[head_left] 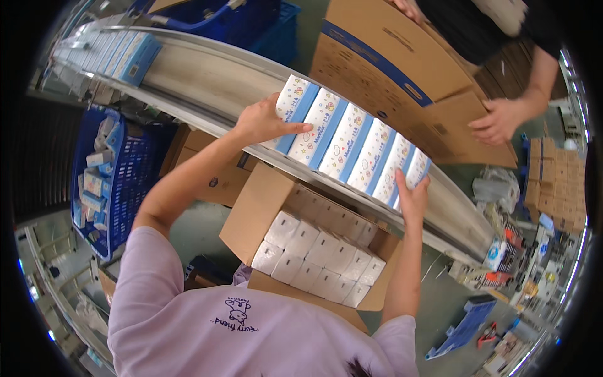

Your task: The person packs small white and blue packages into a large cardboard box on a conveyor belt. They arrange the items in rows, close the box flaps, and move the sealed box to a stack before retrieving a new empty box to repeat the process.

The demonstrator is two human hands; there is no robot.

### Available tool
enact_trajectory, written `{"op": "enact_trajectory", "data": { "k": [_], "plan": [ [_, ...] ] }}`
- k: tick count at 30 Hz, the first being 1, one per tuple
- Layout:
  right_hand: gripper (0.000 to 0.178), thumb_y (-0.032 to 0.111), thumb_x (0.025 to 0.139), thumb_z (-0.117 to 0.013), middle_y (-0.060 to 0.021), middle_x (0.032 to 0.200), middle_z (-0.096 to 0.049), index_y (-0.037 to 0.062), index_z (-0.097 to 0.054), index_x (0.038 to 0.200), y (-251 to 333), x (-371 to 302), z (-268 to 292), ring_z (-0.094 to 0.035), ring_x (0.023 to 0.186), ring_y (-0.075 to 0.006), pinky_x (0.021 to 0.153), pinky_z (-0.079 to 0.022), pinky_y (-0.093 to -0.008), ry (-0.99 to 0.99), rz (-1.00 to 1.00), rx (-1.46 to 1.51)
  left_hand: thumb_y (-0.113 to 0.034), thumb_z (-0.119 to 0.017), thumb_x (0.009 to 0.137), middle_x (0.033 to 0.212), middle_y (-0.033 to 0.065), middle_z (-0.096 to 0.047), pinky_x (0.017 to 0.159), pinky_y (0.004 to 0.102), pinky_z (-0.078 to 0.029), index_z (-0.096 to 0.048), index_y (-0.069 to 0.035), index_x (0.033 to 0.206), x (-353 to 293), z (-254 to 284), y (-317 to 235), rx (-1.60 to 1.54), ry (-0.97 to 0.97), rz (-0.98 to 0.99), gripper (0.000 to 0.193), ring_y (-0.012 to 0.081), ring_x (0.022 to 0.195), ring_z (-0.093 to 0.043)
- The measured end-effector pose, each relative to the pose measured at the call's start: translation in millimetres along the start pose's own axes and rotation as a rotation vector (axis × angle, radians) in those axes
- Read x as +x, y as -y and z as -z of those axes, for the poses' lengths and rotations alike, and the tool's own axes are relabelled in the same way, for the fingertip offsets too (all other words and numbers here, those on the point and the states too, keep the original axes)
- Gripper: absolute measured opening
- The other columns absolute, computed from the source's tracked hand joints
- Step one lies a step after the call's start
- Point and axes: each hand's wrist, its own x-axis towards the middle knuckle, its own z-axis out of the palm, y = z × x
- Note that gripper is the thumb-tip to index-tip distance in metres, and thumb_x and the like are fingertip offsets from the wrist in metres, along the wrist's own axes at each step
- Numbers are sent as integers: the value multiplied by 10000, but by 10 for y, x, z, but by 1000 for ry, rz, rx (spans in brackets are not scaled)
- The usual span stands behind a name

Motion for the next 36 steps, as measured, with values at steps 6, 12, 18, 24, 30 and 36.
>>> {"op": "enact_trajectory", "data": {
  "k": [6, 12, 18, 24, 30, 36],
  "plan": [
    [717, 303, 644, -790, -149, 1049, -540, -10, -380, 1143, 102, -538, 784, -519, 966, -220, 851, -415, -337, -287, 156, 250, -364, -794, 631, 945, 147, -644, 742, 287, -510, -543, 23, 1035, -452, -101, -631, -442, -60, -207, 612, 201, 817, -641],
    [987, 234, 574, -809, -185, 1233, -398, -41, -212, 1310, -396, -1982, 845, -421, 1129, -260, 977, -333, -368, -528, 333, 310, -196, -884, 504, 1111, 173, -531, 870, 382, -481, -345, 74, 1204, -1828, -776, -398, -809, -298, -420, 923, 244, 1015, -561],
    [946, 536, 685, -652, -289, 1129, -515, -80, -271, 1294, -903, -1551, 637, -522, 1070, -356, 928, -391, -349, 275, -398, -68, -568, -708, 630, 1075, 222, -562, 856, 351, -450, -436, 73, 1189, -1254, -1150, -366, -52, 456, 180, 893, 293, 1012, -559],
    [881, 694, 720, -473, -292, 1143, -520, -85, -525, 1127, -997, -675, 488, -530, 1071, -348, 907, -412, -332, 762, -330, -467, -692, -626, 619, 1198, 236, -506, 976, 317, -353, -362, 35, 1306, -583, -1411, -162, 120, 628, 162, 1035, 298, 1096, -515],
    [1191, 746, 624, -549, -354, 1308, -284, -155, -165, 1303, -703, -1547, 842, -348, 1214, -396, 1015, -281, -420, 35, -247, -176, -618, -697, 610, 1342, 355, -216, 1018, 458, -261, -76, 239, 1260, -1685, -1222, -382, 293, -26, -176, 1242, 457, 1284, -203],
    [1310, 746, 600, -577, -355, 1396, 21, -166, 28, 1320, -1013, -1401, -344, 32, 1337, -410, 1070, -13, -503, -242, -268, -486, -759, -610, 547, 1393, 361, 2, 1080, 461, -52, 4, 187, 1310, -1226, -2153, -282, 470, -378, 28, 1362, 419, 1335, 7]
  ]
}}
